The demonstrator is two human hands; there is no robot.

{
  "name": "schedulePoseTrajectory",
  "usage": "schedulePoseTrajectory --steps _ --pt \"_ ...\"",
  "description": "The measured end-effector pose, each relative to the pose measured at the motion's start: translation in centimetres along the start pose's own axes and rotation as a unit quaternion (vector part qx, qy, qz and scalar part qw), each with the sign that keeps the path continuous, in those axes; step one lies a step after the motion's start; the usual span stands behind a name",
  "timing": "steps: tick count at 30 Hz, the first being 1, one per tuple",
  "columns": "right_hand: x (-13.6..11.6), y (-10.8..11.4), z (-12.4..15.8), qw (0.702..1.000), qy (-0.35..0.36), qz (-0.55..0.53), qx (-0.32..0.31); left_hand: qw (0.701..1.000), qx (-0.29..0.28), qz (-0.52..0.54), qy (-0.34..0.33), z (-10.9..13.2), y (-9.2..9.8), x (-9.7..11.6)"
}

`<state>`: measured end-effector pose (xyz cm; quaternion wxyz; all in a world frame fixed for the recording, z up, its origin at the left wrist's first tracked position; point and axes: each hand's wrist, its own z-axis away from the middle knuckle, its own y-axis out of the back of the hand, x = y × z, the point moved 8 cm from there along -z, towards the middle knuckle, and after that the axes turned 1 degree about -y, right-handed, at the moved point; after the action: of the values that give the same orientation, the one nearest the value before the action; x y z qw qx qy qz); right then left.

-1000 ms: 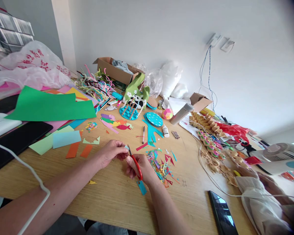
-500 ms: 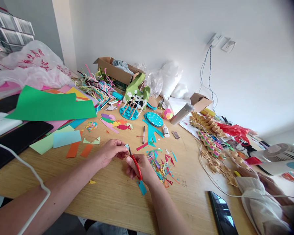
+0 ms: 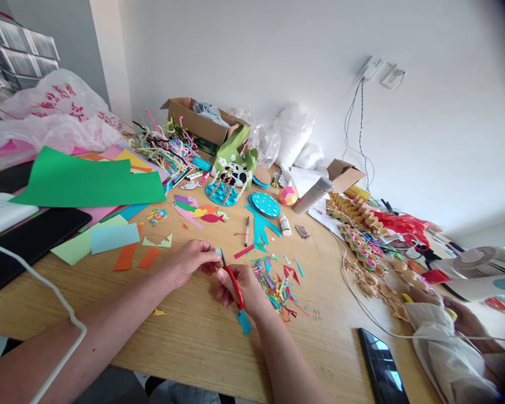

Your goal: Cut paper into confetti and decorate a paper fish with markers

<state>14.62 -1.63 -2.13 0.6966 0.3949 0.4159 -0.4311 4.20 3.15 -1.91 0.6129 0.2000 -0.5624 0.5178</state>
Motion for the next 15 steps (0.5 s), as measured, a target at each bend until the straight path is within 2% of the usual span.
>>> schedulePoseTrajectory --steps 15 --pt "-0.11 0.00 0.17 1.000 -0.013 -0.007 0.005 1.000 0.007 0.014 -0.004 -0.11 0.13 0.17"
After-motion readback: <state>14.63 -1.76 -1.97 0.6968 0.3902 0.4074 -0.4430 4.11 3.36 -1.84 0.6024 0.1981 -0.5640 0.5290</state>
